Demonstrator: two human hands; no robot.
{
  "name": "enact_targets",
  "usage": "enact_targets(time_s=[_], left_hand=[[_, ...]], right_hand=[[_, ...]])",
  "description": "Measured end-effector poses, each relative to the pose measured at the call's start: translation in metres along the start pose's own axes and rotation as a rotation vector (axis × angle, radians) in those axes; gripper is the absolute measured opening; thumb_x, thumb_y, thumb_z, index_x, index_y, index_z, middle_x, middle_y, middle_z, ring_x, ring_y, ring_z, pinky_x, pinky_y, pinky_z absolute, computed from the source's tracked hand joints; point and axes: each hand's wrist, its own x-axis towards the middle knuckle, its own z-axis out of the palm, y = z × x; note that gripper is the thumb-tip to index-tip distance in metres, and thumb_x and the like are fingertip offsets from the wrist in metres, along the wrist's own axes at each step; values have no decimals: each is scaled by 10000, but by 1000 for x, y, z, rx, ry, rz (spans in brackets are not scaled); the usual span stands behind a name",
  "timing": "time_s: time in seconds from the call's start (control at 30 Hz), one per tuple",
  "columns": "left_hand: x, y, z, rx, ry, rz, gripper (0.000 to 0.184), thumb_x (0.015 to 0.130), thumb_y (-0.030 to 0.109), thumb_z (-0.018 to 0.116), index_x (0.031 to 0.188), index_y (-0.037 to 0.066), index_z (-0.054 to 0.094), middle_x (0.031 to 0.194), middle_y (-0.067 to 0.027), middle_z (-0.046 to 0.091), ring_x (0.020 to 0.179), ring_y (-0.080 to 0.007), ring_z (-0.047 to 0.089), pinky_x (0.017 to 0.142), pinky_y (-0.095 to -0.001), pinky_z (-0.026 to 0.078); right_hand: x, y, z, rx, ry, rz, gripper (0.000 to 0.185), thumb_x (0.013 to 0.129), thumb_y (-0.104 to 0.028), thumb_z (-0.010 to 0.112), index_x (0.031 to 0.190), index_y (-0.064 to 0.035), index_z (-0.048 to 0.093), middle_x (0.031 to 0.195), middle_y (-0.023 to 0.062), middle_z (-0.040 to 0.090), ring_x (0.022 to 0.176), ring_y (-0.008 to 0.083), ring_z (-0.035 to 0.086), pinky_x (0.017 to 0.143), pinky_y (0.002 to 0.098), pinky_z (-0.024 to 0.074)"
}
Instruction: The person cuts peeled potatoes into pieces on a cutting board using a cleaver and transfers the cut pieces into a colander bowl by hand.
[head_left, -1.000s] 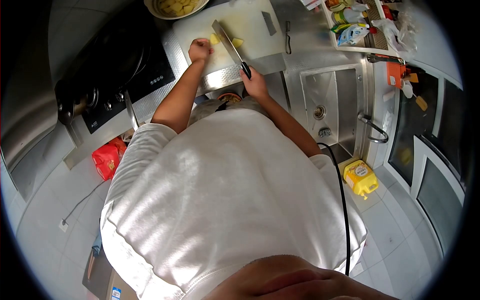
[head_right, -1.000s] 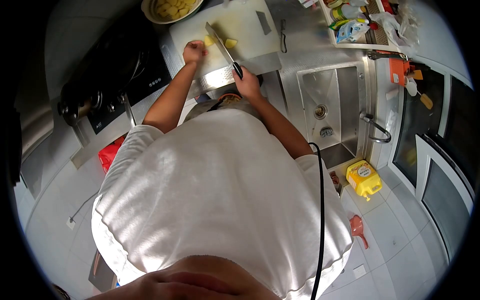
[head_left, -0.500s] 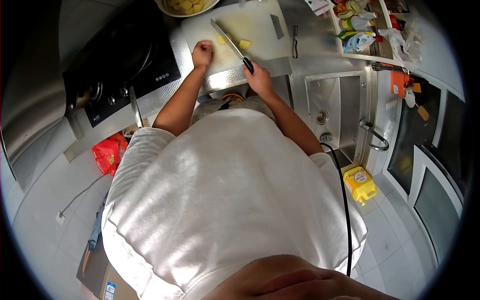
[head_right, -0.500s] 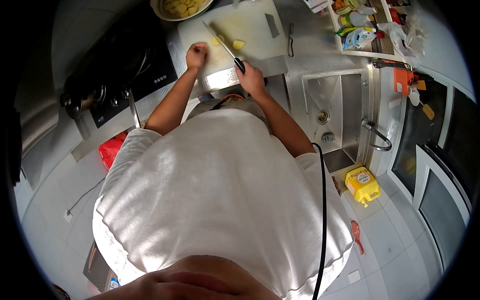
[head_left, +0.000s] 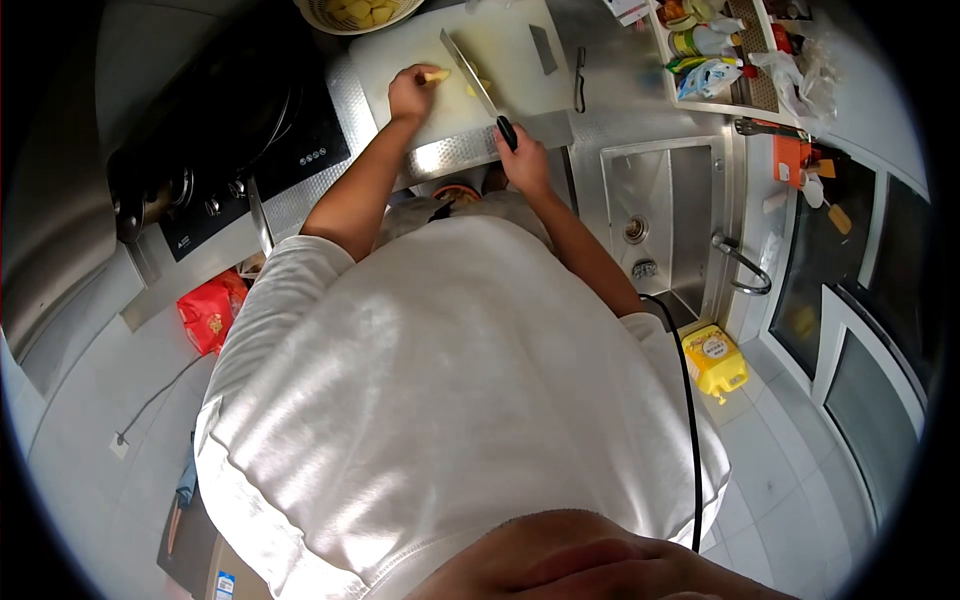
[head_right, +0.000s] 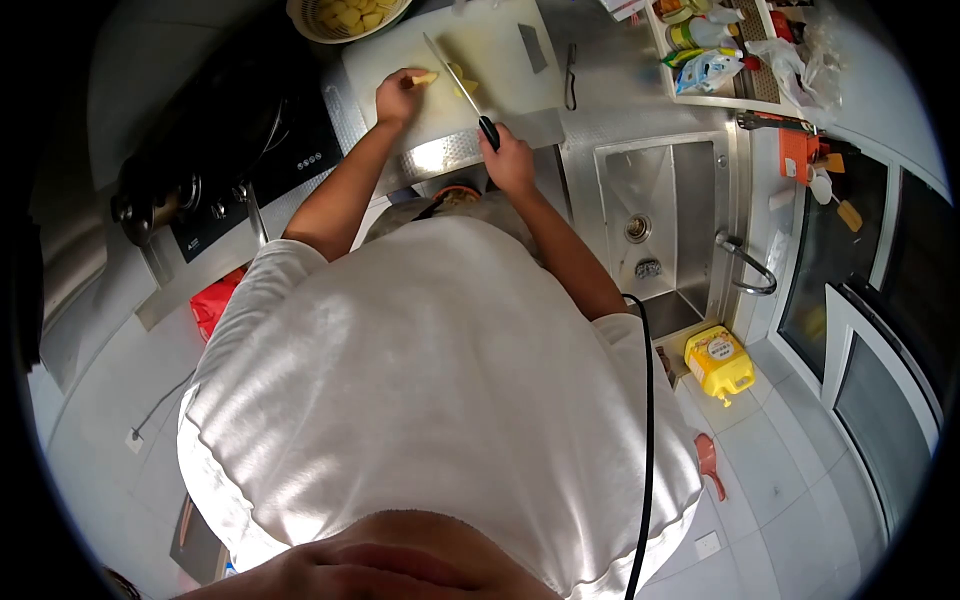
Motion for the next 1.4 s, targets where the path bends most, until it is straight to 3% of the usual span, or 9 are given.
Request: enact_targets(time_s=[0.2, 0.3, 0.37, 0.8, 1.0, 1.1, 1.23, 1.3, 1.4], left_hand=[[-11, 6, -15, -91, 19, -135, 234, 887, 142, 804, 1108, 78, 759, 1029, -105, 780, 903, -186, 738, 836, -307, 562], [-9, -13, -8, -74, 108, -19, 260, 833, 158, 826, 1084, 126, 767, 1039, -119, 746, 935, -273, 726, 861, -364, 564], [-9, -13, -9, -79, 134, 30, 244, 881, 150, 813, 1096, 56, 749, 1011, -102, 762, 839, -183, 732, 783, -297, 565], [-8, -3, -19, -100, 68, -56, 206, 905, 182, 789, 1050, 42, 751, 894, -66, 774, 783, -153, 731, 755, -286, 565], [8, -24, -3, -343, 105, -328, 145, 953, 134, 732, 1077, 66, 763, 929, -64, 769, 787, -144, 718, 761, -286, 573], [5, -18, 0, -487, -41, -198, 162, 944, 138, 758, 1093, 75, 767, 981, -61, 751, 821, -146, 702, 783, -281, 571], [-14, 17, 1, -133, -46, 20, 277, 867, 186, 836, 1129, 116, 774, 1077, -68, 683, 962, -208, 668, 889, -306, 548], [-19, 27, 7, 63, 35, 311, 302, 818, 213, 846, 1115, 202, 789, 1121, -56, 663, 1082, -278, 599, 974, -371, 513], [-21, 37, 21, 127, -33, 346, 397, 782, 314, 858, 1166, 270, 765, 1214, -42, 627, 1163, -308, 545, 1006, -403, 485]], right_hand=[[-5, -15, 12, 15, -68, 19, 299, 982, -365, 678, 960, -69, 640, 739, 207, 648, 727, 443, 657, 632, 454, 517], [-3, -24, 15, 13, -76, 13, 297, 987, -361, 656, 937, -70, 624, 722, 206, 657, 735, 462, 652, 660, 521, 518], [0, -28, 16, 12, -81, 11, 297, 987, -360, 655, 933, -70, 620, 724, 207, 659, 737, 459, 655, 663, 523, 519], [16, 0, 47, -48, -166, 27, 312, 980, -362, 644, 984, -50, 658, 860, 231, 702, 861, 446, 680, 760, 530, 535], [8, 18, 21, 105, -161, 93, 332, 965, -377, 679, 942, -46, 658, 774, 214, 664, 753, 430, 658, 677, 453, 516], [-2, 24, 10, 170, -75, 91, 329, 959, -360, 699, 922, -39, 640, 741, 209, 636, 693, 409, 639, 644, 423, 504], [-8, 17, -5, 178, 29, 101, 304, 962, -329, 701, 911, -38, 628, 724, 206, 623, 651, 390, 621, 622, 409, 496], [-10, 14, -9, 156, 86, 120, 301, 965, -315, 699, 900, -32, 619, 714, 206, 617, 640, 381, 616, 616, 409, 494], [-10, 18, -12, 142, 99, 149, 298, 965, -311, 700, 903, -29, 624, 724, 209, 625, 664, 389, 637, 619, 417, 498]])
